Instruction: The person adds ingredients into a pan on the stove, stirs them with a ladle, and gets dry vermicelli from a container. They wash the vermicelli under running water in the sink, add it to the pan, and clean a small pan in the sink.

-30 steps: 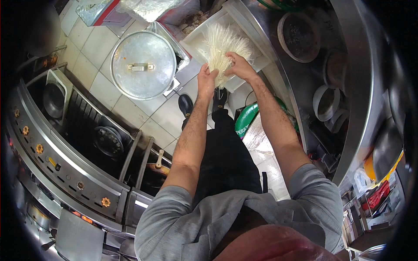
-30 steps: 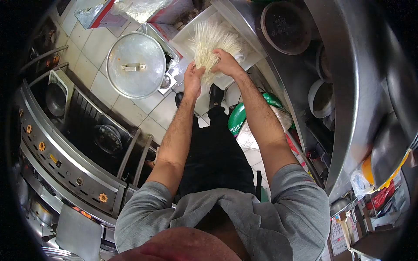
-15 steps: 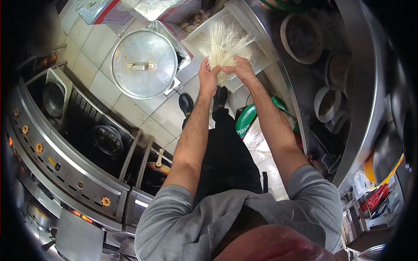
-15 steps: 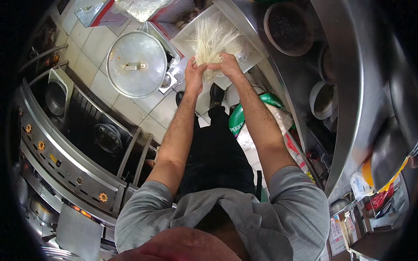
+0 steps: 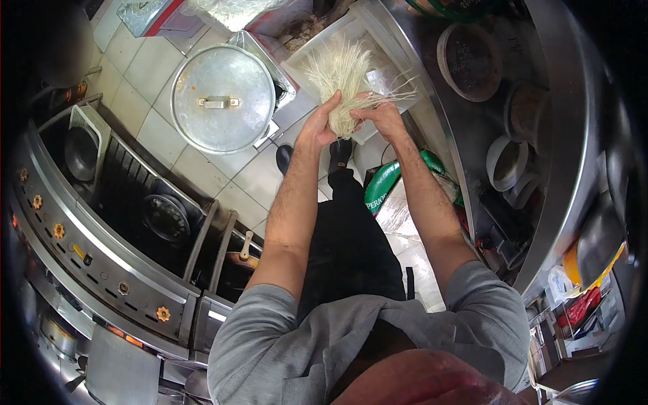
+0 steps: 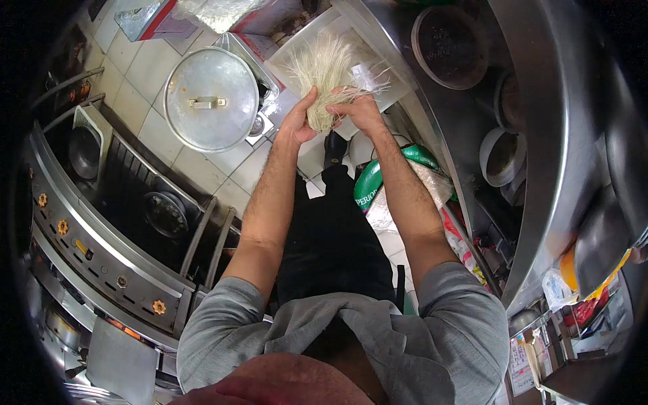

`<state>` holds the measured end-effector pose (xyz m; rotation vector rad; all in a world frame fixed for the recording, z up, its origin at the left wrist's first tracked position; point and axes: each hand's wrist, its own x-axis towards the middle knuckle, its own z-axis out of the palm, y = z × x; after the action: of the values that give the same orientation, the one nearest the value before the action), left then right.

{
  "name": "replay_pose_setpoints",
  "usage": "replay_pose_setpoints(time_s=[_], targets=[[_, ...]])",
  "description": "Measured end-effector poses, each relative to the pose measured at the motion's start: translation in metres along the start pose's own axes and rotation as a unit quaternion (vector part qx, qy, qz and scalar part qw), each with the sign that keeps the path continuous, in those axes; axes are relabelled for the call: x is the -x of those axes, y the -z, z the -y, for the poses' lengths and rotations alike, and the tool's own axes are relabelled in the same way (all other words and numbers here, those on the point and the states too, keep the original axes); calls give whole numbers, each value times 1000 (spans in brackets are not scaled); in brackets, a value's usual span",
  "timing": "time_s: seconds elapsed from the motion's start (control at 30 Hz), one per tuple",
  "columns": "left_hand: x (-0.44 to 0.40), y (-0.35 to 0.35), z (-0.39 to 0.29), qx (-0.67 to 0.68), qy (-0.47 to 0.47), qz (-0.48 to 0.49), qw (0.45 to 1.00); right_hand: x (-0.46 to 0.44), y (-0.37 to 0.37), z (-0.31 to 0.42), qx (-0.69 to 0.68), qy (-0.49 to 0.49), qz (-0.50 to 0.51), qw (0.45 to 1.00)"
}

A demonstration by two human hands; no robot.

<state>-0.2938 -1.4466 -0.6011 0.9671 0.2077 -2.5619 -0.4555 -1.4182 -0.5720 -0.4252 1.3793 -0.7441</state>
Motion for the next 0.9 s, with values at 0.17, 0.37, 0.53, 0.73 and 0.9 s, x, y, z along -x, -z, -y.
replay_pose_setpoints(time_s=[0.17,0.37,0.53,0.73,0.9], targets=[[-23,24,7,8,-5,-38,999,8,-4,-8,107,107,-36,988],[-13,11,2,-154,-160,-175,959,16,2,-19,-19,205,-223,953],[4,10,8,-240,-210,-195,927,-15,20,-41,381,71,-210,898],[20,23,33,-156,-232,-176,944,-62,33,-57,114,69,-305,943],[11,43,43,-88,-253,-161,950,-81,70,-48,-563,-21,-276,779]])
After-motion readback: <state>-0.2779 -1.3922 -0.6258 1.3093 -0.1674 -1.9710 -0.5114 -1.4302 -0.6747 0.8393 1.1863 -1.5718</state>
